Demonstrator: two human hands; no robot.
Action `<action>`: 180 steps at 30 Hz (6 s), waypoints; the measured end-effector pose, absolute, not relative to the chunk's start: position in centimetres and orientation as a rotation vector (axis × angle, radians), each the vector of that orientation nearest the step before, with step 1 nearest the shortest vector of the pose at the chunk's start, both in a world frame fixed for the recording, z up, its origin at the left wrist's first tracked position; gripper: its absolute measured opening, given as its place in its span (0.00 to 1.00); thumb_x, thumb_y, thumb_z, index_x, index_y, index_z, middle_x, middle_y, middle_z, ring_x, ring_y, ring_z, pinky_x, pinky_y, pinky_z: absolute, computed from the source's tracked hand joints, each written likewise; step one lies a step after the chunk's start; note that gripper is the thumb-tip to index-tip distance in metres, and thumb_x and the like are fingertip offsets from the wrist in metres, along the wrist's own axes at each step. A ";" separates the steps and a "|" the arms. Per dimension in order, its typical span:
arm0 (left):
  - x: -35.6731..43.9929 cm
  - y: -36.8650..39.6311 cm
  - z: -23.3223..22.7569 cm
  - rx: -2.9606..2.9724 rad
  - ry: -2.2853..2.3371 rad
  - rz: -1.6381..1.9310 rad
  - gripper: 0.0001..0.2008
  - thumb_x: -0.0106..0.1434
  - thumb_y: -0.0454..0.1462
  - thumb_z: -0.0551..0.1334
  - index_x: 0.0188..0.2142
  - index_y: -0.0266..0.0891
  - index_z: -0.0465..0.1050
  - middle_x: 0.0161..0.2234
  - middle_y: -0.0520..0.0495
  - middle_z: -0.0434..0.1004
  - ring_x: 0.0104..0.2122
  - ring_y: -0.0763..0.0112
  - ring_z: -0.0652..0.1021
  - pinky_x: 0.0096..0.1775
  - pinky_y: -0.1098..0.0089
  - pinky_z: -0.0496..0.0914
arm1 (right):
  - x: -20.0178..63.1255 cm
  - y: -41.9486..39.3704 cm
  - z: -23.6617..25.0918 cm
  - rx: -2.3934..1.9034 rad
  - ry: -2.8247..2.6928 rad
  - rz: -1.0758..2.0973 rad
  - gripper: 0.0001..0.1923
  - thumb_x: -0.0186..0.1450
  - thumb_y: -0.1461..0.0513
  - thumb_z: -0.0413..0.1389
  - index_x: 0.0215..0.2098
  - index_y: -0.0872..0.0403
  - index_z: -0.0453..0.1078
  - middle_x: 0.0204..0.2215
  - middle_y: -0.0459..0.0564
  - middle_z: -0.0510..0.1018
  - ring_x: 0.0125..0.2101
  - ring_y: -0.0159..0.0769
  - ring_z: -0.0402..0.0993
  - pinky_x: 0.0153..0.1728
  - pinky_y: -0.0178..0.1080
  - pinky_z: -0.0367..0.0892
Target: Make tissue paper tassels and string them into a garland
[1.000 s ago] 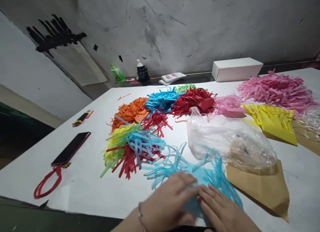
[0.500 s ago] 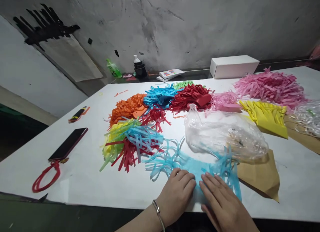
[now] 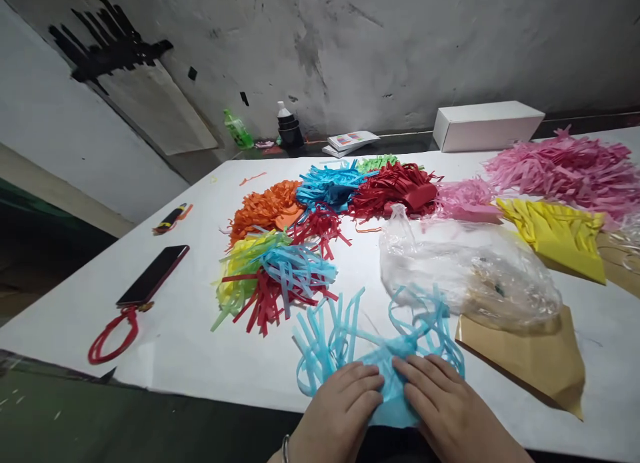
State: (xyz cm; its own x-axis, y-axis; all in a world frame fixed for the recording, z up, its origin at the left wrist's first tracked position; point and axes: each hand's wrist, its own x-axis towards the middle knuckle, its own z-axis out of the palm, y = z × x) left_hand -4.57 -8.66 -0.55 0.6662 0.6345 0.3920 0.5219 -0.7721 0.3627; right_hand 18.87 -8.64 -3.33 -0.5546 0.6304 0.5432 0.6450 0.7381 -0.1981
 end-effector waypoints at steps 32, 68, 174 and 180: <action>-3.4 -7.0 -1.1 2.439 1.756 0.651 0.13 0.66 0.31 0.56 0.25 0.40 0.63 0.24 0.50 0.69 0.29 0.63 0.71 0.44 0.53 0.65 | 17.0 -6.1 -3.7 -1.363 -2.107 -0.005 0.09 0.72 0.63 0.50 0.39 0.52 0.72 0.28 0.47 0.78 0.31 0.40 0.75 0.44 0.47 0.56; -4.4 -7.4 -0.7 2.301 1.703 0.668 0.09 0.68 0.31 0.56 0.30 0.38 0.69 0.36 0.46 0.73 0.39 0.61 0.72 0.51 0.48 0.61 | 17.0 -6.1 -2.8 -1.434 -2.174 0.005 0.16 0.73 0.62 0.48 0.27 0.52 0.68 0.29 0.49 0.74 0.34 0.42 0.71 0.45 0.50 0.57; 0.3 -5.1 2.7 0.895 0.836 0.669 0.22 0.47 0.49 0.77 0.26 0.32 0.78 0.23 0.49 0.75 0.26 0.73 0.72 0.34 0.72 0.65 | 18.5 -7.9 1.0 -0.898 -1.834 0.050 0.08 0.68 0.69 0.55 0.43 0.55 0.74 0.32 0.50 0.79 0.34 0.36 0.76 0.46 0.45 0.67; 2.8 -3.9 3.9 0.984 0.857 0.874 0.21 0.49 0.50 0.76 0.25 0.32 0.77 0.22 0.52 0.71 0.25 0.76 0.68 0.31 0.75 0.62 | 19.4 -7.1 0.5 -0.933 -1.742 0.256 0.15 0.68 0.66 0.57 0.53 0.51 0.71 0.39 0.52 0.79 0.38 0.37 0.79 0.37 0.34 0.76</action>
